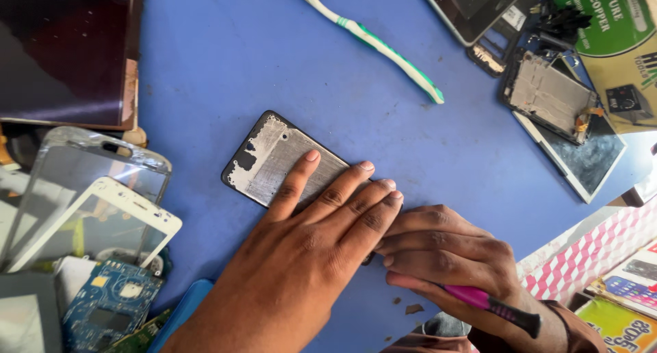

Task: The person uses a small screwdriver to work on the internal components of a disassembled mobile phone. They repeatedly adjust and tighten screws on the phone's circuit board while holding the device steady with their other hand.

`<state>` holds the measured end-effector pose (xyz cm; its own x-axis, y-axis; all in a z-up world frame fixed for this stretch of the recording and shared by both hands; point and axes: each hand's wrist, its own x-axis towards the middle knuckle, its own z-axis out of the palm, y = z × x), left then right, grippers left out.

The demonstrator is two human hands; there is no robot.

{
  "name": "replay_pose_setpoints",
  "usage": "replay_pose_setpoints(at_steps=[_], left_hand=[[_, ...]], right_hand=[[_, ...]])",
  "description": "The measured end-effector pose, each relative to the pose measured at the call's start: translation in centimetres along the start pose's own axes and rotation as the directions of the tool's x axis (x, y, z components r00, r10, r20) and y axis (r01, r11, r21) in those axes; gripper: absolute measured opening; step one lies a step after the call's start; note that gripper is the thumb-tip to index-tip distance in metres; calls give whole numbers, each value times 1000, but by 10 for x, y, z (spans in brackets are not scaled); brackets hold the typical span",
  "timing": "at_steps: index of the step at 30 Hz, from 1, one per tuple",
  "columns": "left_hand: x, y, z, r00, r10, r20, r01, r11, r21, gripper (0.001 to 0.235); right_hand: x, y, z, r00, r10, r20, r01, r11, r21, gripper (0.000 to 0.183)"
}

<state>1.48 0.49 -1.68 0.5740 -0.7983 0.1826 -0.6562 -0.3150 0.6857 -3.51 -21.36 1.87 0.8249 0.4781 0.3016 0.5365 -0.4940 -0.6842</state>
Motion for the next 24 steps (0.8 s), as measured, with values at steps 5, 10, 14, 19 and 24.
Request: replay_pose_setpoints(at_steps=[5,10,14,19,24], left_hand=[[1,7,-10,1000,-3,-12,3,999,34,64],[0,3,-8,1000,-6,9,6,1000,19,64],[-3,6,-6,999,-6,-32,6,1000,16,60],[-6,9,-5,998,6,-62,2,992,125,54],[-8,11,-7,998,14,-67,-3,987,163,54]], right_hand=[[-1,-5,3,996,-82,-46,78,993,-83,22],[-7,-5,1,1000,-6,-6,6,999,-41,25],[-14,-9,5,998,26,-60,-29,998,-59,23],[-18,-14,12,996,-7,-94,1,998,-59,20],[-27,-26,22,973,155,-169,-163,986,-36,11]])
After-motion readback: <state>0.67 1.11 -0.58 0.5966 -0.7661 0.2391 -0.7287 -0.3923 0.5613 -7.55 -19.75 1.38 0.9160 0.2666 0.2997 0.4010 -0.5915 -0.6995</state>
